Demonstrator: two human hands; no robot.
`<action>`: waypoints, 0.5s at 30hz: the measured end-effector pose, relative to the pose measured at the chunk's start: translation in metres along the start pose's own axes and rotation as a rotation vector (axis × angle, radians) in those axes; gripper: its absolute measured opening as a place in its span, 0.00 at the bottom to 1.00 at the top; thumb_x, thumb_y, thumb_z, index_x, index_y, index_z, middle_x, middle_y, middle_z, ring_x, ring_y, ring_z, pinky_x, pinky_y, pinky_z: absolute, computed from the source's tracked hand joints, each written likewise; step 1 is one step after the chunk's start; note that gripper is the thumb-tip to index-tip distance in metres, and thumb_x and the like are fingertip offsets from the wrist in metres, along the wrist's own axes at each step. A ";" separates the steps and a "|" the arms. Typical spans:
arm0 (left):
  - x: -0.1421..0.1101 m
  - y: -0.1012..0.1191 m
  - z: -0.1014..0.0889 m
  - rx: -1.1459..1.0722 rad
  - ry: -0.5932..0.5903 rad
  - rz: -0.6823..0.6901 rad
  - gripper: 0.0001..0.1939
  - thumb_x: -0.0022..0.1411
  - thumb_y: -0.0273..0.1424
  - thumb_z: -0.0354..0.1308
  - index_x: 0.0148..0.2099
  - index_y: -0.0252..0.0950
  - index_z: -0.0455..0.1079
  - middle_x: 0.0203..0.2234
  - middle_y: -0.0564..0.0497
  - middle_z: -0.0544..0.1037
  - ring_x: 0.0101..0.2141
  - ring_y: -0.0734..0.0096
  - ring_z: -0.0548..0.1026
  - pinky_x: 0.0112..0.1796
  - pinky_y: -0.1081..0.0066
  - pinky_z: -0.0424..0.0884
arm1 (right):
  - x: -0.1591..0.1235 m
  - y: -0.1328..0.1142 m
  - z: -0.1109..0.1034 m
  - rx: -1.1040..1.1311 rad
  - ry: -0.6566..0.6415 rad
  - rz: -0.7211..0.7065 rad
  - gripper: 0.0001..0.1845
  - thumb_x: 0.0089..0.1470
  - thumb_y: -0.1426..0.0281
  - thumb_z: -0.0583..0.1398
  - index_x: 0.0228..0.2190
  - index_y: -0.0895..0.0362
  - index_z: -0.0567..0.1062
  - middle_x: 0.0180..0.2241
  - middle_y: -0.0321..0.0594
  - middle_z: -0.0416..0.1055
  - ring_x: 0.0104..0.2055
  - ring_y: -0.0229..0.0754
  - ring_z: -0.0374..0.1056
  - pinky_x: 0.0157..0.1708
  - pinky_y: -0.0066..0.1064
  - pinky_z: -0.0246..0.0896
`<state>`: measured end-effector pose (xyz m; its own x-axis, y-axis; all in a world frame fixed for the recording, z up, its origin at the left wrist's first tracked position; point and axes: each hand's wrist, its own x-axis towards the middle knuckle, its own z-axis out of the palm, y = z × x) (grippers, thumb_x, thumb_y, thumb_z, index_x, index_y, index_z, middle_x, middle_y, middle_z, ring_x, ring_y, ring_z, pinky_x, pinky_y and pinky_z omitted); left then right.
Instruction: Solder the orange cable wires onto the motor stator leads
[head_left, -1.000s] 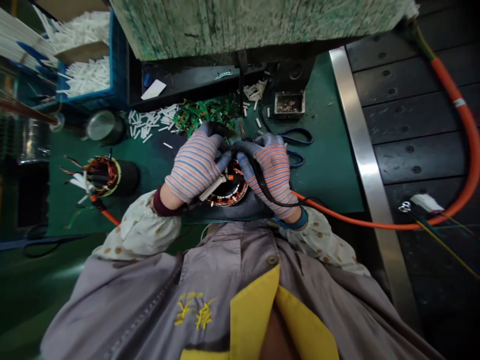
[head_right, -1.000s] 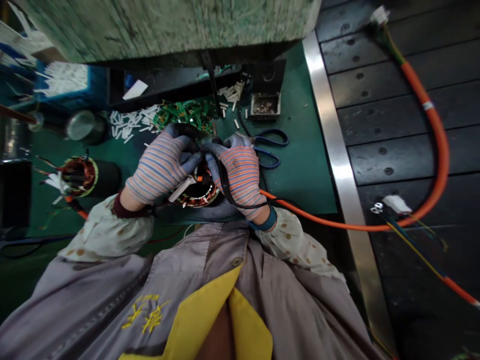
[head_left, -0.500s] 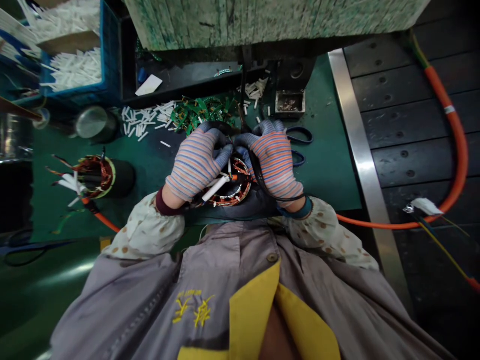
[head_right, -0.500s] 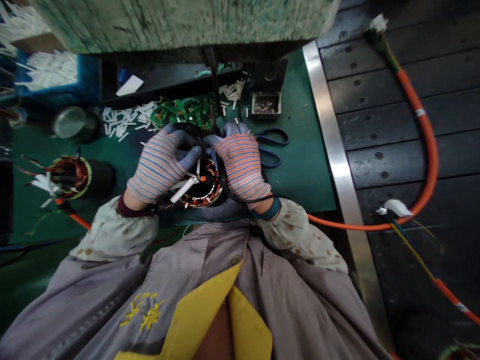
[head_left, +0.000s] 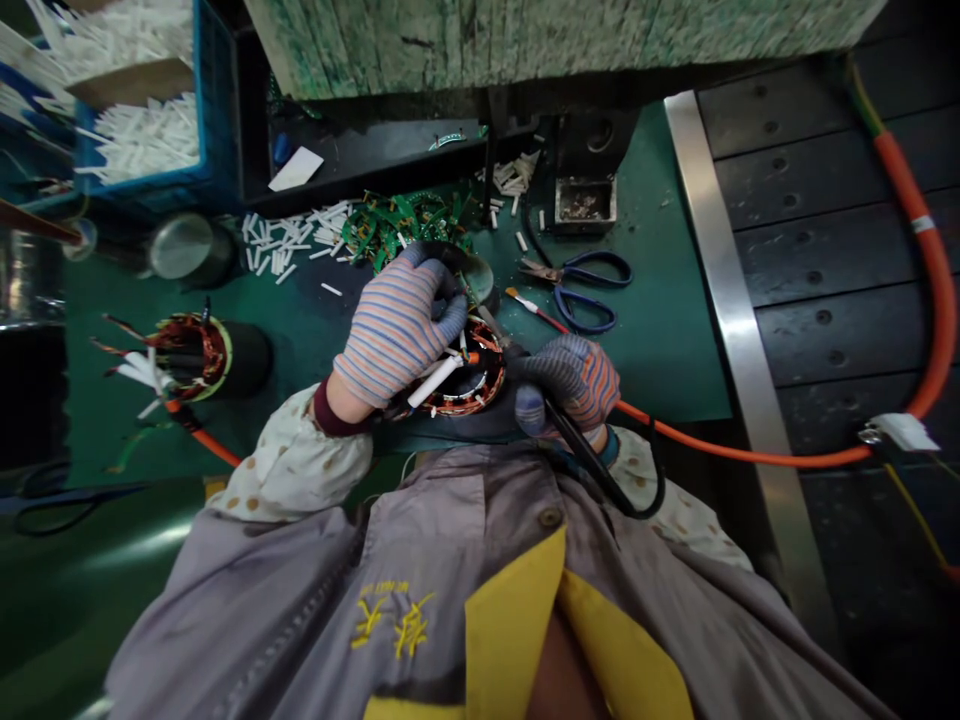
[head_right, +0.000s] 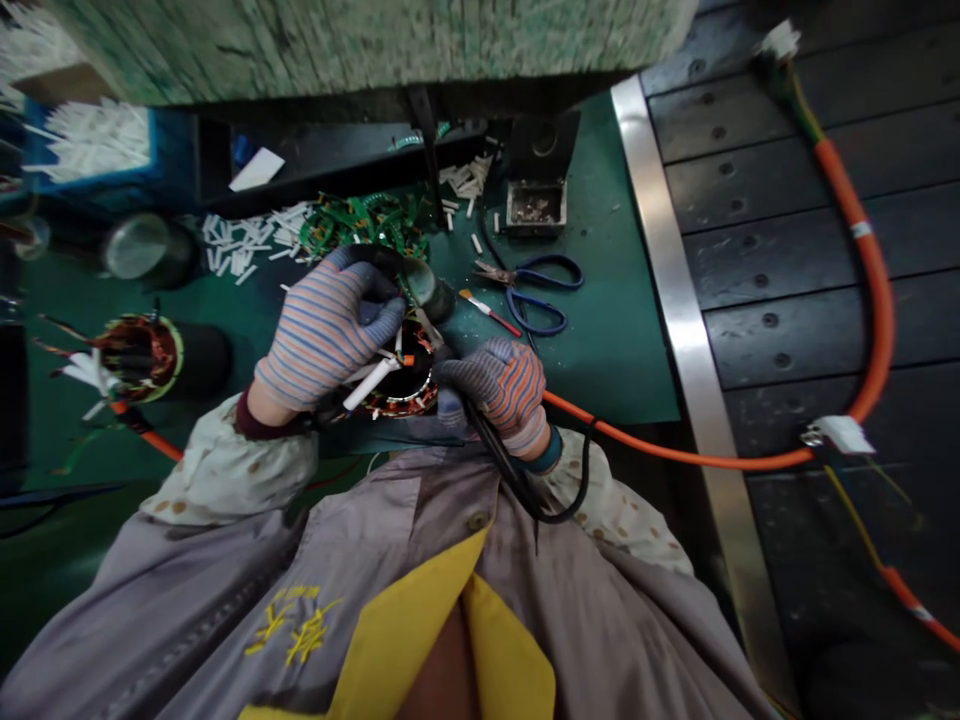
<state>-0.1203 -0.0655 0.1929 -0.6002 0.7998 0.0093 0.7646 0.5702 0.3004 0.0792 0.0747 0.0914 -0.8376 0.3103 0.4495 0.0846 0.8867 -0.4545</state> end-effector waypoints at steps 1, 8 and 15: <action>0.000 0.000 0.000 0.003 0.001 -0.002 0.07 0.76 0.35 0.62 0.48 0.41 0.81 0.51 0.41 0.84 0.52 0.48 0.83 0.58 0.54 0.83 | 0.000 0.001 0.001 -0.013 0.027 -0.022 0.13 0.67 0.59 0.65 0.35 0.45 0.92 0.31 0.40 0.80 0.38 0.50 0.74 0.42 0.40 0.71; 0.000 -0.001 0.003 0.044 0.018 -0.011 0.09 0.77 0.37 0.62 0.49 0.40 0.80 0.50 0.41 0.84 0.51 0.48 0.83 0.57 0.54 0.82 | 0.000 -0.004 -0.005 -0.031 -0.002 -0.017 0.11 0.67 0.63 0.67 0.38 0.40 0.92 0.32 0.39 0.81 0.39 0.51 0.76 0.42 0.39 0.70; -0.004 0.005 0.005 0.046 0.052 -0.021 0.08 0.78 0.36 0.61 0.49 0.40 0.79 0.50 0.41 0.84 0.51 0.49 0.83 0.57 0.55 0.83 | 0.003 -0.004 -0.005 0.013 -0.098 -0.031 0.09 0.66 0.62 0.68 0.39 0.45 0.92 0.32 0.40 0.79 0.39 0.50 0.75 0.40 0.39 0.65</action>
<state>-0.1133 -0.0647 0.1892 -0.6266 0.7775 0.0535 0.7611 0.5958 0.2566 0.0794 0.0737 0.0982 -0.8884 0.2473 0.3867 0.0512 0.8906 -0.4518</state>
